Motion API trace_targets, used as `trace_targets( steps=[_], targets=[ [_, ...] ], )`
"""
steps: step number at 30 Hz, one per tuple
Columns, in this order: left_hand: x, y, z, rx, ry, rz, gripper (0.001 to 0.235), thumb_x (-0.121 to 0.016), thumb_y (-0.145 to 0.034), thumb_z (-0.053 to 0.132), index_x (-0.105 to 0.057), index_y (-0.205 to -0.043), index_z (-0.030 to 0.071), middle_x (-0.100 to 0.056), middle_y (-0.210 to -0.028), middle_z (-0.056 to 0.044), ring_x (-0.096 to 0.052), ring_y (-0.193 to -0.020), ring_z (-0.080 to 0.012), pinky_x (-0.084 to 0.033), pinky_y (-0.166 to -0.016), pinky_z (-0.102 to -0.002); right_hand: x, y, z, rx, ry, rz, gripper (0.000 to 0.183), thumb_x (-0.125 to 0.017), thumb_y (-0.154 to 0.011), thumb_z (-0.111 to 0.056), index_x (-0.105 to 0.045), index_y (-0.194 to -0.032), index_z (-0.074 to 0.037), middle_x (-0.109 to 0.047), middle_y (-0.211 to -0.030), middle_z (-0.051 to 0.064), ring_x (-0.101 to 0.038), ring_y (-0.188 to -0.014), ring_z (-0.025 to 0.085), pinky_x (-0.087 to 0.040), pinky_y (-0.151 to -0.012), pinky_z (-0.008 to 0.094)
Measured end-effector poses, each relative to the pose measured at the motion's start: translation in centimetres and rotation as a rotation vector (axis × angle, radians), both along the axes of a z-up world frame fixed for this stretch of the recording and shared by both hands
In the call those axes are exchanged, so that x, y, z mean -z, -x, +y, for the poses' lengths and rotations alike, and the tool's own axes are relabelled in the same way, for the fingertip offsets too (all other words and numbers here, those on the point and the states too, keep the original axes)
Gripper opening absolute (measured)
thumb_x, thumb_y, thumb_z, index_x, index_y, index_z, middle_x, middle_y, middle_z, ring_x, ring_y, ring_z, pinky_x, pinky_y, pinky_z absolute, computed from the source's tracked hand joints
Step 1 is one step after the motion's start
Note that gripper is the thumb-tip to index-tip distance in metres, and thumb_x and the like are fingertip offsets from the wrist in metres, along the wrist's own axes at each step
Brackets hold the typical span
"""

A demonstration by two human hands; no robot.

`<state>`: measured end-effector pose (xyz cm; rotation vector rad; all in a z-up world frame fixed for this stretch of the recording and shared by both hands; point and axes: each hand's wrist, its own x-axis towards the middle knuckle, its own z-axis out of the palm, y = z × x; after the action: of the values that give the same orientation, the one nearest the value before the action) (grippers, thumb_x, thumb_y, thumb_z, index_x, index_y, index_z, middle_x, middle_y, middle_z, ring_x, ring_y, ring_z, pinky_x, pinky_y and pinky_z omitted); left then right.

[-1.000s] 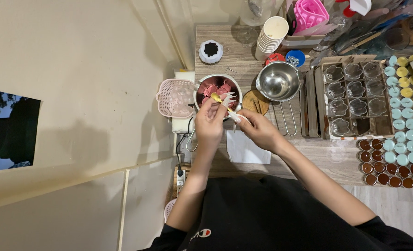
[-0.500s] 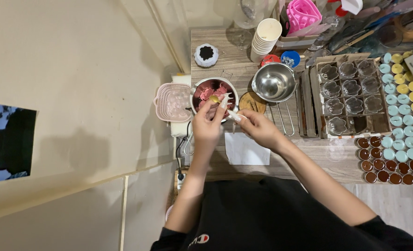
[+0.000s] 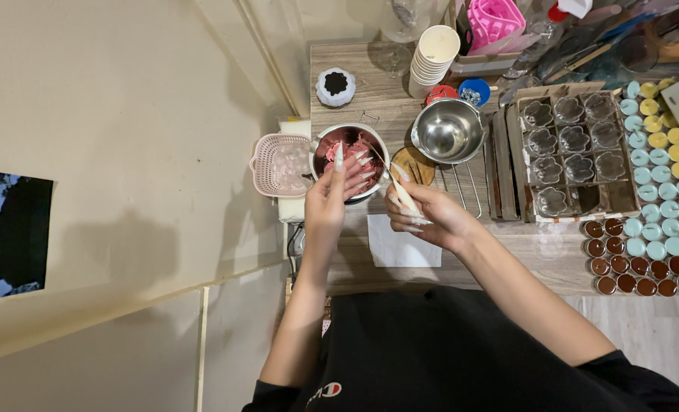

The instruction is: The person prepares candle materials by placing wax chunks into a pot, stirs the material with a tool, and organizes various candle containers on a workspace.

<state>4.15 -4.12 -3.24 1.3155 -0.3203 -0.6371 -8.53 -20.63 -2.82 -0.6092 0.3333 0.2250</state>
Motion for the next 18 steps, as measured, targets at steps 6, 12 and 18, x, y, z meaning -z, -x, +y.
trace_targets(
  steps=[6,12,18],
  targets=[
    [-3.2,0.9,1.6,-0.125,-0.261,-0.215,0.037,-0.051,-0.108,0.027,-0.073,-0.117,-0.001,-0.076,-0.113,-0.014,-0.072,-0.100,-0.0213,-0.055,-0.089,-0.033,0.7,-0.6,-0.5,0.064,0.380,0.193,0.032,-0.047,-0.106,-0.033,-0.063,-0.103,-0.005,-0.055,-0.076,-0.001,-0.050,-0.064,0.008,-0.048,-0.066,0.027],
    [-4.7,1.0,2.5,-0.284,-0.315,-0.600,0.020,-0.068,-0.098,0.015,-0.075,-0.108,0.000,-0.074,-0.107,-0.011,-0.067,-0.096,-0.0205,-0.051,-0.086,-0.032,0.3,-1.1,-2.8,-0.058,1.173,0.286,0.039,-0.065,-0.096,-0.035,-0.052,-0.119,-0.007,-0.062,-0.084,0.004,-0.054,-0.067,0.013,-0.046,-0.059,0.033],
    [-4.7,1.0,3.4,-0.298,-0.383,-0.478,0.018,-0.069,-0.097,0.015,-0.075,-0.107,0.001,-0.074,-0.101,-0.009,-0.068,-0.089,-0.0180,-0.053,-0.083,-0.031,-0.9,-2.4,-3.9,-0.250,1.564,0.197,0.044,-0.060,-0.097,-0.035,-0.054,-0.125,-0.001,-0.072,-0.095,0.020,-0.071,-0.082,0.028,-0.055,-0.074,0.042]
  ],
)
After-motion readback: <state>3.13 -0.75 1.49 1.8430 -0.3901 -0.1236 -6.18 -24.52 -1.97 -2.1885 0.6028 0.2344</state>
